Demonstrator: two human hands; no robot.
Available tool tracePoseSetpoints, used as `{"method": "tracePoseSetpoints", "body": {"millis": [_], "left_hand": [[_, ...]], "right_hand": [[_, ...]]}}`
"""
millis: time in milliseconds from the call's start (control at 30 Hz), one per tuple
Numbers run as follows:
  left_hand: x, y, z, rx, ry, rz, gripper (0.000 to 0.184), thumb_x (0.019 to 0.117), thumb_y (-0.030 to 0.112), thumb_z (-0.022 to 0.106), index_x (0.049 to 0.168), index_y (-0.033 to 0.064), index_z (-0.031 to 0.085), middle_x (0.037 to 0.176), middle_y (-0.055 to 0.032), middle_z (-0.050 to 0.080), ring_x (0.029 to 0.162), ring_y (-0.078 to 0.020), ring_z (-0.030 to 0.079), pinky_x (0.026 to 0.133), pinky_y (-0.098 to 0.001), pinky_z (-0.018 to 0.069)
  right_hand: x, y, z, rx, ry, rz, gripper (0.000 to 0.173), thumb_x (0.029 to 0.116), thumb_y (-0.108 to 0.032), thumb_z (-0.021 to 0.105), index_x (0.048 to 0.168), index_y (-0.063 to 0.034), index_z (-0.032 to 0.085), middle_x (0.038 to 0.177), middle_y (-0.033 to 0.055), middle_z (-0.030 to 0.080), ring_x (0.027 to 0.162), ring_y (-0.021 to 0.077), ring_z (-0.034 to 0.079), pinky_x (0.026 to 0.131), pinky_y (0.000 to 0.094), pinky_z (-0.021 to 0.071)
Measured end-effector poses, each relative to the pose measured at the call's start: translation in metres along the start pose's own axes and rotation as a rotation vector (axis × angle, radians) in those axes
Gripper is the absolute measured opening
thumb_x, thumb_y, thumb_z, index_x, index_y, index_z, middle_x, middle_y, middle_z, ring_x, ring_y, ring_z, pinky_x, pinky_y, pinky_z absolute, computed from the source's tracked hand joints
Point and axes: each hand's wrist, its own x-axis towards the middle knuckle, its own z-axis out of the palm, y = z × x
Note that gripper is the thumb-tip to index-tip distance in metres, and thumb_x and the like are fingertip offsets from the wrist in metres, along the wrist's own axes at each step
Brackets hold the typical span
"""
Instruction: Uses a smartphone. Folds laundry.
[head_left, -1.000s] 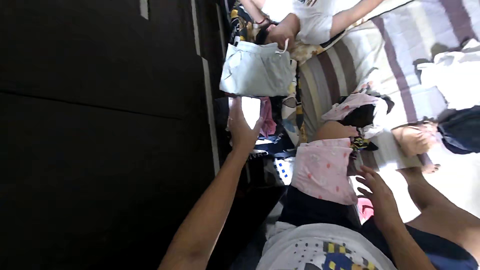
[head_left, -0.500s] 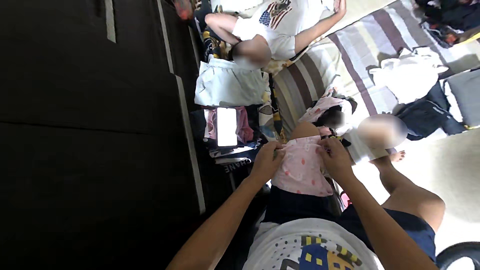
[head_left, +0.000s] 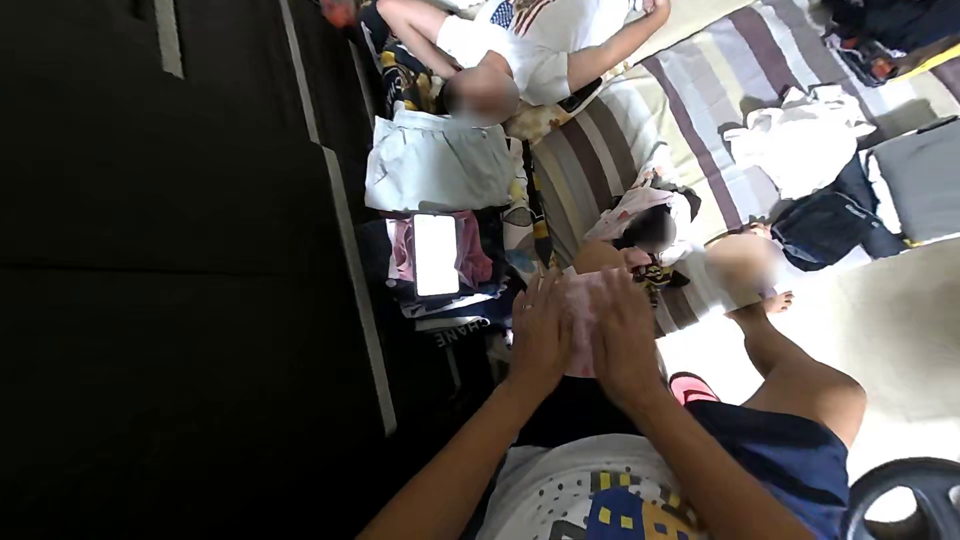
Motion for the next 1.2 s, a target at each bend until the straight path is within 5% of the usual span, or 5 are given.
{"method": "tracePoseSetpoints", "body": {"millis": [133, 267, 433, 833, 1200], "left_hand": [[-0.003, -0.011, 0.029, -0.255, -0.125, -0.224, 0.065, 0.1089, 0.034, 0.038, 0.159, -0.0061, 0.025, 0.164, -0.0254, 0.03, 0.151, -0.0339, 0.035, 0.122, -0.0477, 0.0315], [0.008, -0.009, 0.018, -0.603, -0.138, -0.681, 0.063, 0.109, 0.036, 0.046, 0.158, -0.0002, 0.03, 0.15, -0.0242, 0.049, 0.134, -0.0291, 0.055, 0.111, -0.0465, 0.0455], [0.005, -0.011, 0.007, -0.849, -0.105, -0.833, 0.038, 0.1079, 0.025, 0.052, 0.135, -0.0015, 0.053, 0.11, -0.0146, 0.067, 0.09, -0.015, 0.069, 0.079, -0.0332, 0.0593], [0.015, -0.045, -0.013, -0.538, -0.016, -0.518, 0.045, 0.1018, 0.017, 0.059, 0.14, -0.0049, 0.052, 0.126, -0.0211, 0.065, 0.114, -0.0264, 0.066, 0.1, -0.0398, 0.0541], [0.119, -0.165, -0.102, 0.284, 0.125, -0.744, 0.069, 0.0913, 0.017, 0.071, 0.153, 0.0041, 0.041, 0.153, -0.0291, 0.041, 0.137, -0.05, 0.045, 0.106, -0.0655, 0.0416]], "right_hand": [[-0.029, 0.037, 0.053, 0.083, 0.019, -0.007, 0.081, 0.1055, -0.062, 0.018, 0.152, -0.0033, 0.048, 0.159, 0.0229, 0.041, 0.149, 0.049, 0.031, 0.118, 0.0689, 0.0219], [-0.033, 0.046, 0.057, 0.518, -0.006, 0.425, 0.082, 0.105, -0.046, 0.041, 0.158, 0.0115, 0.017, 0.165, 0.0315, 0.02, 0.155, 0.0362, 0.023, 0.127, 0.0467, 0.0216], [-0.041, 0.032, 0.02, 0.795, -0.146, 0.963, 0.049, 0.1059, -0.027, 0.054, 0.142, 0.0054, 0.046, 0.126, 0.0226, 0.062, 0.109, 0.0231, 0.065, 0.095, 0.0394, 0.054], [-0.041, 0.027, -0.007, 0.661, -0.189, 0.904, 0.041, 0.0958, -0.015, 0.069, 0.129, 0.0051, 0.055, 0.097, 0.0123, 0.07, 0.081, 0.0121, 0.068, 0.074, 0.0325, 0.0582], [-0.035, 0.03, -0.021, 0.791, -0.225, 0.894, 0.018, 0.0942, -0.004, 0.063, 0.112, -0.0002, 0.065, 0.085, 0.0004, 0.073, 0.073, 0.0058, 0.071, 0.068, 0.0253, 0.0608]]}}
